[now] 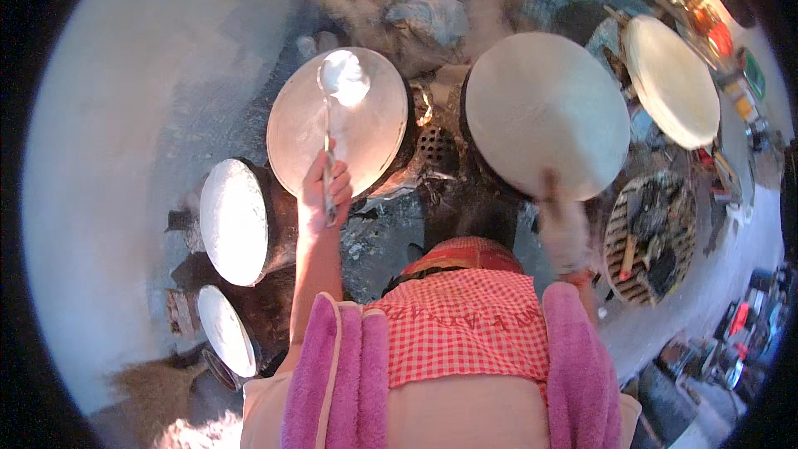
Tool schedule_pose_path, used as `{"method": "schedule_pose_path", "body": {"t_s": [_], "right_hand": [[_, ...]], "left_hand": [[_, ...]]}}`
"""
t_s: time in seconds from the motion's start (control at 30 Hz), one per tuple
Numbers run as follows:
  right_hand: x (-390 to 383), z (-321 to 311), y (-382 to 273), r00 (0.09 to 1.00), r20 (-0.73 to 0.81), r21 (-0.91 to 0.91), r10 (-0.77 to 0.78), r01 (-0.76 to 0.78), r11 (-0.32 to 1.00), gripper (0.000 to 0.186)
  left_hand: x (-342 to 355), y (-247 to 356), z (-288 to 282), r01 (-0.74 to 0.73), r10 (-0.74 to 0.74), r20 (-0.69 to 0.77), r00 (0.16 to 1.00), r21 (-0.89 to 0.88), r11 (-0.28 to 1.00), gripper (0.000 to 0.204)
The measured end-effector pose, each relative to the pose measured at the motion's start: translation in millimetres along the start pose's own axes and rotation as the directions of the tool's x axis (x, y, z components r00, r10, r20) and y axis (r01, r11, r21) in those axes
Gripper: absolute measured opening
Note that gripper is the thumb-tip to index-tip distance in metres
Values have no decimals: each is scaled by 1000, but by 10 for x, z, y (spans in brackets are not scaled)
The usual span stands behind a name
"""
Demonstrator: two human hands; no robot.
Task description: The person prepares thin crepes using several circular hot plates. They pour liquid batter onto a plate using a ladle and spread it thinly with a wooden stick. They then peel the cooked crepes off the plates by hand or using the stick and place them onto a stack.
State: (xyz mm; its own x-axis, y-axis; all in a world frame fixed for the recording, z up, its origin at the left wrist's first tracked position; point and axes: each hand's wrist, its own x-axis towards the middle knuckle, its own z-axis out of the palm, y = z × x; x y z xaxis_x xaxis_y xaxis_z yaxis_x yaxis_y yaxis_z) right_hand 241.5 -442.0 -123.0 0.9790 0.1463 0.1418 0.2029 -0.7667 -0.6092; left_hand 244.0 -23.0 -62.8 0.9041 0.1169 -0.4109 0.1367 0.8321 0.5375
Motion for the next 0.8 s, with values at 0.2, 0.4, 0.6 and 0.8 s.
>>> {"method": "schedule_pose_path", "body": {"t_s": [0.2, 0.4, 0.6, 0.8], "right_hand": [[57, 1287, -1151, 997, 72, 140, 5, -15, 990, 33], [55, 1499, -1581, 971, 165, 21, 171, -177, 984, 31], [944, 2202, -2207, 976, 213, 261, 38, -94, 961, 33], [863, 1728, -2276, 983, 170, 439, 76, -144, 887, 43]], "left_hand": [[407, 37, -260, 237, -239, 12, 971, 81, 968, 34], [964, 720, -625, 33, 21, -108, 994, 475, 879, 34], [513, 1047, -1181, -254, 420, -320, 849, 449, 857, 52], [-1311, 1209, -2144, -362, 575, -292, 764, 542, 758, 51]]}}
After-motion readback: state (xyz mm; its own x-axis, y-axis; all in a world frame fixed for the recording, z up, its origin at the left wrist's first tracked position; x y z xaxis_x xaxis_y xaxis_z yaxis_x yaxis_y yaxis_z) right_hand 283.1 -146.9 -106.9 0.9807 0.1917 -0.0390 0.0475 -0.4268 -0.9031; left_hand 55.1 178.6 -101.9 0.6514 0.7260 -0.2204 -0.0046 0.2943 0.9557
